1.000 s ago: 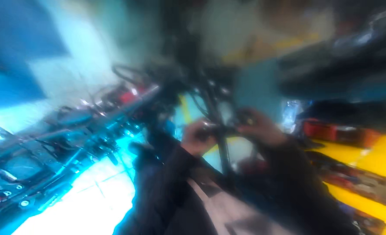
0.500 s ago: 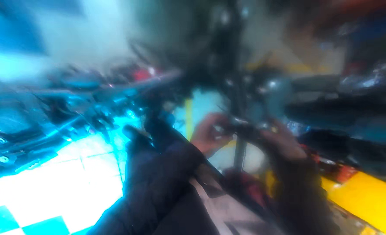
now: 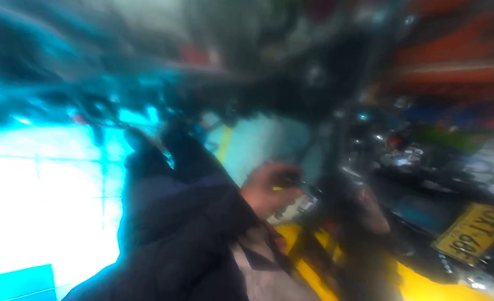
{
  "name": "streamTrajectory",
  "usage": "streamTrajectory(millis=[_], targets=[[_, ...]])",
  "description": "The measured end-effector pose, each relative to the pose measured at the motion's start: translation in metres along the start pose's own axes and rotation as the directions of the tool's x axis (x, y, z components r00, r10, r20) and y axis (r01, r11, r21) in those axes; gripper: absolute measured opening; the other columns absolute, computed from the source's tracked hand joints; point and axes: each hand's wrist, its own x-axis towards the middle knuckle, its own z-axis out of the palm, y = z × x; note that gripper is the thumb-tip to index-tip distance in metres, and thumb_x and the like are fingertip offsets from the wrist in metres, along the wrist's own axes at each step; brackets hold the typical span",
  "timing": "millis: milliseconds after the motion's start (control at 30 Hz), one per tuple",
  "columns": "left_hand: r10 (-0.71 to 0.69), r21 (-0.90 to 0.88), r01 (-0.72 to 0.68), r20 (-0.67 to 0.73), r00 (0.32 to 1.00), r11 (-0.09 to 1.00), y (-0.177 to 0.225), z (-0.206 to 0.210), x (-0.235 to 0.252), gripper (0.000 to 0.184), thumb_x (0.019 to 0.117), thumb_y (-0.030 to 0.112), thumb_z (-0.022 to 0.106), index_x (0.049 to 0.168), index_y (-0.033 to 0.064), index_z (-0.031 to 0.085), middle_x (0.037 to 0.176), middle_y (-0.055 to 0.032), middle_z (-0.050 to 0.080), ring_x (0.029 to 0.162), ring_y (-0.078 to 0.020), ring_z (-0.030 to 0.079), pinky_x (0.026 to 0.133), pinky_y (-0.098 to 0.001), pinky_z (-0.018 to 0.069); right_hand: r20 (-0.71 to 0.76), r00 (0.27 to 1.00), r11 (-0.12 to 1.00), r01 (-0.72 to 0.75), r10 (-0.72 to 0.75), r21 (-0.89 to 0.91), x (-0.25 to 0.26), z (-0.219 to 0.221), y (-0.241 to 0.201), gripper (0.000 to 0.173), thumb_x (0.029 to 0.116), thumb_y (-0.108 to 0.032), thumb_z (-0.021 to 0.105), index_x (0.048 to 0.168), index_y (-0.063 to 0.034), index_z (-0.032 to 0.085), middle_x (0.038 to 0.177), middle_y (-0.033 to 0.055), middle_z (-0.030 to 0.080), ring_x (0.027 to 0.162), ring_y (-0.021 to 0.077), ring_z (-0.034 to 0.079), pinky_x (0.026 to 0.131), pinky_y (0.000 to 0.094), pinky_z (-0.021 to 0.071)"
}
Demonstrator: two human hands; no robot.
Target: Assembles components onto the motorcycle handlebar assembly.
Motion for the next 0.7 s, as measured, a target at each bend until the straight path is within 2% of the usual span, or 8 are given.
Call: streamTrajectory(millis=[67, 133, 267, 367, 433, 533, 633, 700], targets=[[-0.022, -0.216, 0.026, 0.019, 1.0, 0.976, -0.009, -0.003, -0.002, 0.042, 0.0927, -0.008, 0.065, 0.134, -0.0049, 0.059, 0.122, -0.0198, 0.067, 0.098, -0.0281, 0.073, 0.084, -0.0426, 0.0646, 0.035, 0.999, 1.0, -0.002, 0.001, 0.012, 0.0, -0.007, 0.004, 0.054, 0.0728, -0.047, 0.088, 0.118, -0.0249, 0.068, 0.096, -0.0055, 0.076, 0.081, 0.0045, 0.072, 0.07, 0.0242, 0.0627], [-0.023, -0.327, 0.032, 0.03, 0.999, 0.945, -0.011, -0.005, -0.003, 0.042, 0.0957, -0.008, 0.057, 0.137, -0.0047, 0.057, 0.122, -0.0191, 0.068, 0.099, -0.0278, 0.072, 0.082, -0.0406, 0.0635, 0.058, 0.998, 1.0, 0.003, -0.003, 0.004, 0.001, -0.009, 0.002, 0.054, 0.0747, -0.047, 0.087, 0.119, -0.0238, 0.068, 0.098, -0.0049, 0.076, 0.083, 0.0048, 0.073, 0.072, 0.0246, 0.063], [-0.102, -0.285, 0.095, -0.008, 0.995, 0.954, 0.0, -0.004, -0.009, 0.035, 0.1058, 0.003, 0.04, 0.135, 0.0003, 0.061, 0.122, -0.0129, 0.072, 0.092, -0.0192, 0.074, 0.068, -0.0302, 0.0611, 0.039, 0.999, 1.0, -0.004, 0.005, -0.02, 0.002, -0.013, 0.004, 0.052, 0.074, -0.048, 0.088, 0.117, -0.0252, 0.068, 0.093, -0.0067, 0.075, 0.076, 0.0024, 0.071, 0.066, 0.0221, 0.0615], [-0.144, -0.226, 0.132, -0.037, 0.989, 0.965, 0.002, -0.004, -0.013, 0.034, 0.1075, 0.008, 0.039, 0.133, 0.0052, 0.061, 0.122, -0.0109, 0.071, 0.095, -0.0207, 0.074, 0.071, -0.0332, 0.062, 0.109, 0.994, 0.999, 0.026, -0.023, -0.027, 0.005, -0.036, 0.018, 0.048, 0.0854, -0.046, 0.079, 0.126, -0.0251, 0.063, 0.101, -0.0067, 0.073, 0.084, 0.0033, 0.07, 0.073, 0.024, 0.0613], [-0.187, -0.191, 0.174, -0.049, 0.981, 0.966, -0.001, -0.006, -0.013, 0.033, 0.108, 0.011, 0.039, 0.134, 0.0086, 0.06, 0.123, -0.0088, 0.071, 0.097, -0.0204, 0.073, 0.073, -0.0336, 0.0614, 0.051, 0.999, 1.0, 0.016, -0.015, -0.022, 0.003, -0.029, 0.016, 0.047, 0.082, -0.046, 0.081, 0.122, -0.0259, 0.065, 0.098, -0.0071, 0.073, 0.082, 0.0029, 0.07, 0.07, 0.0238, 0.0612], [-0.244, -0.191, 0.226, -0.079, 0.967, 0.955, -0.006, -0.01, -0.013, 0.031, 0.1093, 0.012, 0.037, 0.128, 0.0087, 0.062, 0.119, -0.0075, 0.073, 0.081, -0.0157, 0.072, 0.057, -0.0257, 0.0551, 0.139, 0.986, 0.995, 0.096, -0.096, 0.003, 0.004, -0.045, 0.03, 0.053, 0.0886, -0.044, 0.077, 0.132, -0.0204, 0.059, 0.105, -0.0026, 0.072, 0.087, 0.006, 0.07, 0.072, 0.0258, 0.0613], [-0.231, -0.219, 0.206, -0.092, 0.969, 0.954, -0.009, -0.011, -0.016, 0.037, 0.1065, 0.019, 0.038, 0.124, 0.0091, 0.068, 0.105, -0.0088, 0.072, 0.061, -0.012, 0.062, 0.049, -0.0229, 0.0483, 0.065, 0.996, 0.998, 0.055, -0.053, -0.018, 0.003, -0.032, 0.02, 0.054, 0.0847, -0.046, 0.08, 0.129, -0.0205, 0.061, 0.103, -0.0053, 0.073, 0.086, 0.0037, 0.071, 0.074, 0.0236, 0.0612], [-0.19, -0.203, 0.163, -0.12, 0.974, 0.965, -0.008, -0.01, -0.015, 0.028, 0.1055, 0.017, 0.05, 0.121, 0.0087, 0.071, 0.093, -0.0087, 0.068, 0.055, -0.0129, 0.057, 0.048, -0.0246, 0.0503, -0.055, 0.997, 0.998, -0.056, 0.055, -0.011, 0.0, -0.01, 0.003, 0.048, 0.0779, -0.04, 0.086, 0.116, -0.0207, 0.064, 0.093, -0.0061, 0.074, 0.078, 0.0022, 0.071, 0.069, 0.0211, 0.0614]])
